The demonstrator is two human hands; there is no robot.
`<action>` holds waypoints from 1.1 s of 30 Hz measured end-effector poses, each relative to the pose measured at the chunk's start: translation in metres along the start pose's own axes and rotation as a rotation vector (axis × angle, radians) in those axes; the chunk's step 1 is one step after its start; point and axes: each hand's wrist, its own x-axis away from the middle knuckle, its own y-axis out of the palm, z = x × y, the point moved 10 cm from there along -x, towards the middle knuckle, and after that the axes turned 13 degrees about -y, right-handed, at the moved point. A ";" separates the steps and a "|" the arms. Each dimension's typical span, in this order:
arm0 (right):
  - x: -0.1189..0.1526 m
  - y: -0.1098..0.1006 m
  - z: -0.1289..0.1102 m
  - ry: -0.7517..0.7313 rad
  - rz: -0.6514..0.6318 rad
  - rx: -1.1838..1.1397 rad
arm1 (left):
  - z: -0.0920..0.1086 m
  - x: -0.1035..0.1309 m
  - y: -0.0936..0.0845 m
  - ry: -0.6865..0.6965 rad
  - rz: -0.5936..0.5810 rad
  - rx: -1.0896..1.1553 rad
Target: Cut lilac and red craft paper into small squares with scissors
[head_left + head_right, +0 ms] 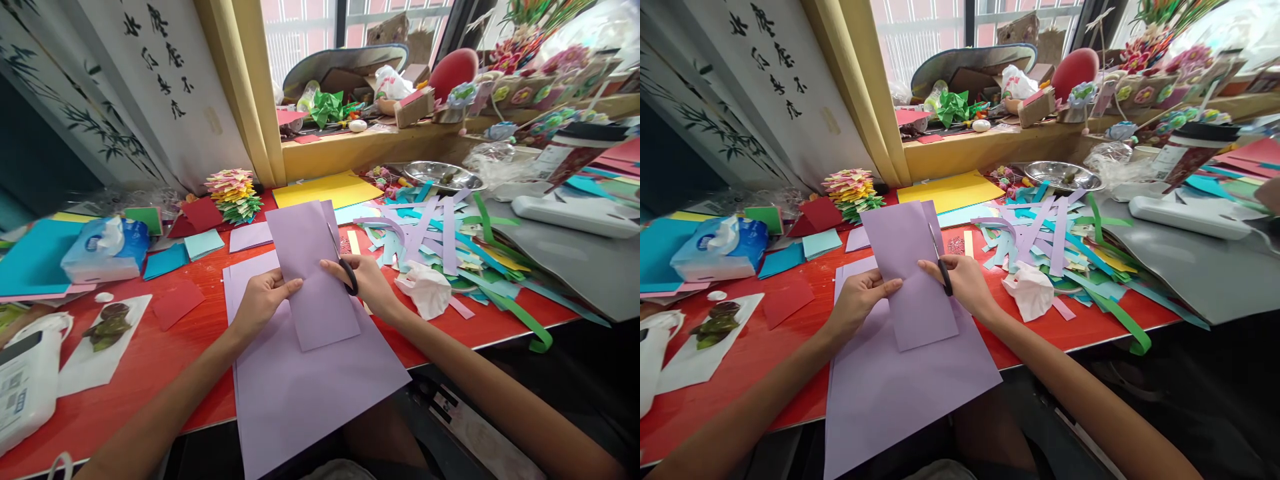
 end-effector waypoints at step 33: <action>-0.006 -0.007 -0.005 0.005 0.040 -0.040 | -0.006 0.004 0.014 -0.039 -0.052 -0.046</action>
